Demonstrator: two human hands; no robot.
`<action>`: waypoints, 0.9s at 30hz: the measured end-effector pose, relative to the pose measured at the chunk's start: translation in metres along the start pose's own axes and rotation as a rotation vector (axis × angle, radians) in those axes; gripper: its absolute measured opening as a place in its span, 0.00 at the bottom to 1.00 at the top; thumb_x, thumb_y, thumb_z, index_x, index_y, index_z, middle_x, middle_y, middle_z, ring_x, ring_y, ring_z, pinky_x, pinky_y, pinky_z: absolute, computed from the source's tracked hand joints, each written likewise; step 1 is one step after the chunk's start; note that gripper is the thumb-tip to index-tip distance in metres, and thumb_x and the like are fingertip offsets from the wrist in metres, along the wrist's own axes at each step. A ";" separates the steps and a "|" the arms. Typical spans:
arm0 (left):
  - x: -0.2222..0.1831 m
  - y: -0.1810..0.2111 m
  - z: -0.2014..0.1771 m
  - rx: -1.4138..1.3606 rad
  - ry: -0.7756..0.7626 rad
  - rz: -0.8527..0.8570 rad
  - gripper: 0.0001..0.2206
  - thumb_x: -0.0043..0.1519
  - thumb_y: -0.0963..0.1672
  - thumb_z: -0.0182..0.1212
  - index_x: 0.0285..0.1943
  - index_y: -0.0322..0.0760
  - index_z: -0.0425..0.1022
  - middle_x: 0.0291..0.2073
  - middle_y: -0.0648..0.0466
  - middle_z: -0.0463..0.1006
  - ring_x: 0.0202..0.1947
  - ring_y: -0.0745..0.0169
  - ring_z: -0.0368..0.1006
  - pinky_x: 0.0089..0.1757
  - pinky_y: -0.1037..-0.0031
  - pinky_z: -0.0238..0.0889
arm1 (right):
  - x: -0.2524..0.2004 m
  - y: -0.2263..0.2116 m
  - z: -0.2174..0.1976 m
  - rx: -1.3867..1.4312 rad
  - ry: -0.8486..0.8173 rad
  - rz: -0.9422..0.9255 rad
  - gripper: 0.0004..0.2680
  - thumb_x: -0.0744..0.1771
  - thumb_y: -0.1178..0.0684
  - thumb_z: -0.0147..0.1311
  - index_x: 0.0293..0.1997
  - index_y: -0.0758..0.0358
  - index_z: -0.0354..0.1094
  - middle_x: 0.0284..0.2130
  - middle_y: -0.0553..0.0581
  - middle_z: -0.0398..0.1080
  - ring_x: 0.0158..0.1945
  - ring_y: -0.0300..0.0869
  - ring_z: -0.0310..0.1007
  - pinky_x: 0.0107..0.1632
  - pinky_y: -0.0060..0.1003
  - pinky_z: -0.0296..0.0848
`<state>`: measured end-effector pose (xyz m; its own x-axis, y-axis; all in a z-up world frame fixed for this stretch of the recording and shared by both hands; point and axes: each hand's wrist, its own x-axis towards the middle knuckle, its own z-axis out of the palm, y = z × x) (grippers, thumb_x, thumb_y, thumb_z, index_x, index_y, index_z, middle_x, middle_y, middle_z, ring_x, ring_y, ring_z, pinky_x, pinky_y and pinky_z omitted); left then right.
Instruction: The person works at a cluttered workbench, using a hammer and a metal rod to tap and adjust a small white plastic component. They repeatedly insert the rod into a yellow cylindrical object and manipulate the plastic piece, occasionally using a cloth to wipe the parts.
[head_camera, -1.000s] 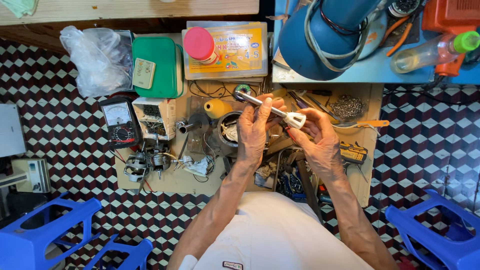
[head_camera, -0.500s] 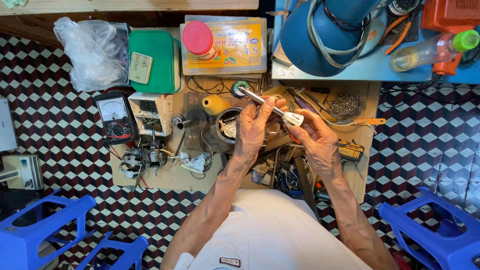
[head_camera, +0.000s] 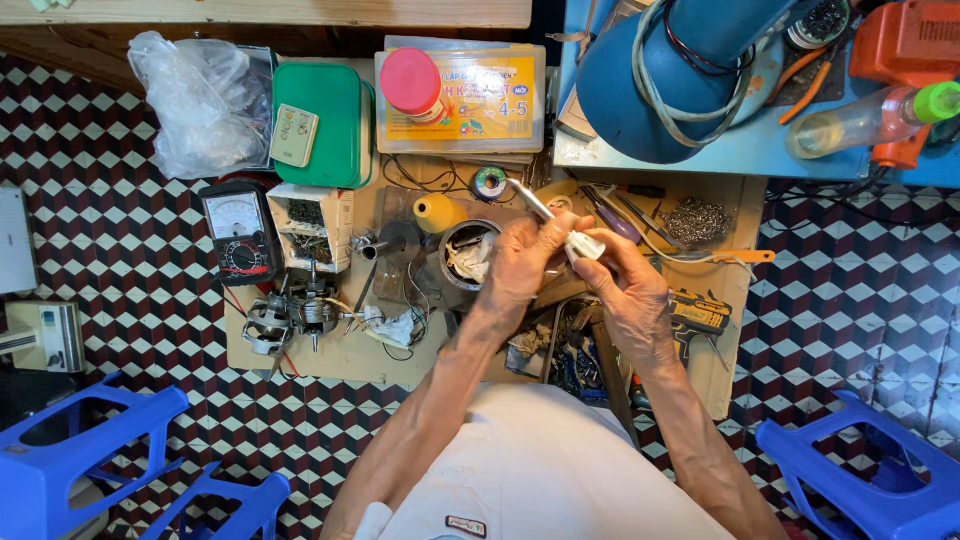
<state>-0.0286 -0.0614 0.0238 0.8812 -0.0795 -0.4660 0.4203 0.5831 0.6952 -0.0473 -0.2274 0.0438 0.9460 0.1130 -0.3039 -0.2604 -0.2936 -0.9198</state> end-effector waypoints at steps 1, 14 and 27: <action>-0.001 -0.003 0.003 0.023 0.006 0.007 0.19 0.67 0.48 0.60 0.61 0.30 0.72 0.50 0.44 0.82 0.50 0.61 0.78 0.50 0.73 0.73 | 0.001 0.001 0.002 0.124 -0.024 0.008 0.15 0.69 0.56 0.58 0.63 0.64 0.67 0.45 0.56 0.76 0.46 0.36 0.76 0.50 0.30 0.76; 0.023 0.007 -0.014 -0.042 0.303 0.061 0.18 0.69 0.52 0.53 0.56 0.33 0.72 0.42 0.43 0.82 0.41 0.55 0.82 0.40 0.70 0.79 | -0.006 -0.038 0.009 -0.120 0.134 -0.235 0.17 0.65 0.55 0.66 0.58 0.66 0.67 0.45 0.55 0.75 0.46 0.37 0.76 0.49 0.31 0.77; 0.023 -0.047 -0.042 -0.406 0.250 -0.059 0.15 0.70 0.49 0.55 0.55 0.35 0.71 0.41 0.44 0.81 0.39 0.58 0.81 0.34 0.72 0.78 | 0.000 -0.045 0.019 -0.371 0.192 -0.376 0.17 0.63 0.54 0.70 0.53 0.68 0.68 0.41 0.61 0.76 0.42 0.47 0.81 0.44 0.38 0.78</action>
<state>-0.0372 -0.0574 -0.0426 0.7587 0.0459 -0.6498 0.3053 0.8561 0.4169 -0.0393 -0.1965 0.0811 0.9878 0.1097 0.1102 0.1537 -0.5844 -0.7968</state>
